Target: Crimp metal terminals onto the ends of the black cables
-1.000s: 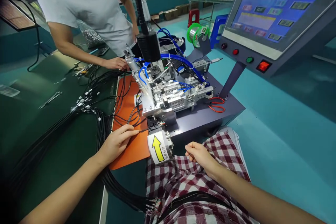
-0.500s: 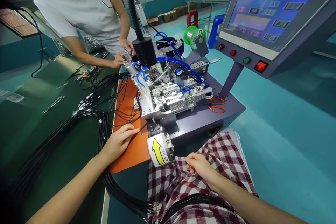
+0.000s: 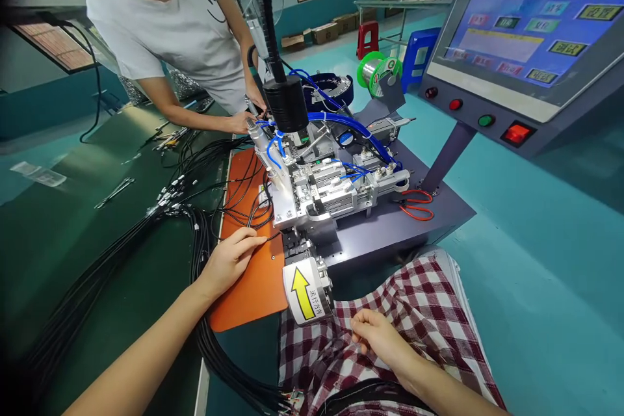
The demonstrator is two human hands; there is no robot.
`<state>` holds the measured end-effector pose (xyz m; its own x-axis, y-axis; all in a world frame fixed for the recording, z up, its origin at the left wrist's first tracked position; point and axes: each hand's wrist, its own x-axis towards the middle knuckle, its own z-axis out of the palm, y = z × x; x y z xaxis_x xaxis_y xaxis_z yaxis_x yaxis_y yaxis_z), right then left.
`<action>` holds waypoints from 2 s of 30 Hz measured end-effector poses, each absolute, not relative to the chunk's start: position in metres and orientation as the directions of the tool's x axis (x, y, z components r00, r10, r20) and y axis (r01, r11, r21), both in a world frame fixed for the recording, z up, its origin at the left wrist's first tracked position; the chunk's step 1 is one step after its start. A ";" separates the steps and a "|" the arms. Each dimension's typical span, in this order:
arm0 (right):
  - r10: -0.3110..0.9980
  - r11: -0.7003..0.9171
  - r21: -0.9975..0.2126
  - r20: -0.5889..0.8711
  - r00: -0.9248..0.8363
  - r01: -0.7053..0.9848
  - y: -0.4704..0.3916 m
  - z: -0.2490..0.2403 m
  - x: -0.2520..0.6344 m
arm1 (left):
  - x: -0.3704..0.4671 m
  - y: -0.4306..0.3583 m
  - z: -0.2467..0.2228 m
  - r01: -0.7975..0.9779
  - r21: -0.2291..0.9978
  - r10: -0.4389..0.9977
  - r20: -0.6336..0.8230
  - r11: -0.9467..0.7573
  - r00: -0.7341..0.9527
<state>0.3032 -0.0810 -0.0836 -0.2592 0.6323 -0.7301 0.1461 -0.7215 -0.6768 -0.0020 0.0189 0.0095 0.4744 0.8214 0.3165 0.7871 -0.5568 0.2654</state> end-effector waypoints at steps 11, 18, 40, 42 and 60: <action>0.614 -0.679 -0.707 -0.694 -0.375 0.196 -0.096 -0.088 0.283 | -0.001 0.022 0.005 0.790 0.311 0.841 0.323 -0.528 0.435; 0.630 -0.599 -0.752 -0.655 -0.418 0.276 -0.098 -0.075 0.277 | 0.002 0.026 0.001 0.786 0.337 0.845 0.343 -0.518 0.409; 0.445 -0.040 -0.883 -0.434 -0.783 0.467 -0.120 -0.066 0.221 | 0.006 0.025 -0.002 0.798 0.357 0.865 0.332 -0.485 0.377; 0.393 -0.123 -0.878 -0.470 -0.790 0.462 -0.118 -0.071 0.218 | 0.006 0.025 -0.001 0.805 0.340 0.863 0.330 -0.487 0.383; 0.630 0.400 -0.785 -0.140 -0.764 0.474 -0.105 -0.013 0.267 | 0.042 -0.102 0.050 0.783 0.246 0.800 -0.049 -0.571 0.599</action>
